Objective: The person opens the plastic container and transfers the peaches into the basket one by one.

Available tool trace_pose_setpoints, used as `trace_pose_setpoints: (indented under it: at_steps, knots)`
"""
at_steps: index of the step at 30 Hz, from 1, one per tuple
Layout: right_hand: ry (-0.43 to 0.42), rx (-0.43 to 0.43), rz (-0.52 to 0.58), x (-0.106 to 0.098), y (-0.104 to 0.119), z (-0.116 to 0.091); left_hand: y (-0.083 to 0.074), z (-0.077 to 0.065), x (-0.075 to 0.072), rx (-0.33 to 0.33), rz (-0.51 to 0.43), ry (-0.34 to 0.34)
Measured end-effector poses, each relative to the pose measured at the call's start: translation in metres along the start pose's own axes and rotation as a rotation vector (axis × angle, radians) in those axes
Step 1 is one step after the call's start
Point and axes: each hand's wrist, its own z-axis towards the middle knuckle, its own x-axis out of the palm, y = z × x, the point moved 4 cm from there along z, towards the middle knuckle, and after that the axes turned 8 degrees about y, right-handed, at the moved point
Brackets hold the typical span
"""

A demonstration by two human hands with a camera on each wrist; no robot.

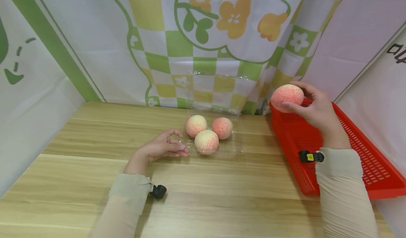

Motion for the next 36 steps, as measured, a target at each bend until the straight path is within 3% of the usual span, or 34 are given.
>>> trace_pose_setpoints:
  at_steps: [10, 25, 31, 36]
  knots:
    - [-0.041, 0.057, -0.057, -0.023, -0.033, -0.004, 0.003, 0.003, 0.003, 0.012, -0.012, 0.014]
    - [-0.012, 0.112, -0.069, -0.034, -0.081, 0.005, 0.002, 0.002, 0.001, 0.001, -0.019, -0.013]
    - [0.046, 0.183, -0.098, -0.031, -0.102, 0.006, 0.002, 0.002, 0.001, 0.005, -0.014, -0.017]
    - [0.107, 0.179, -0.13, -0.023, -0.117, 0.008, 0.001, 0.001, 0.001, 0.009, 0.004, -0.025]
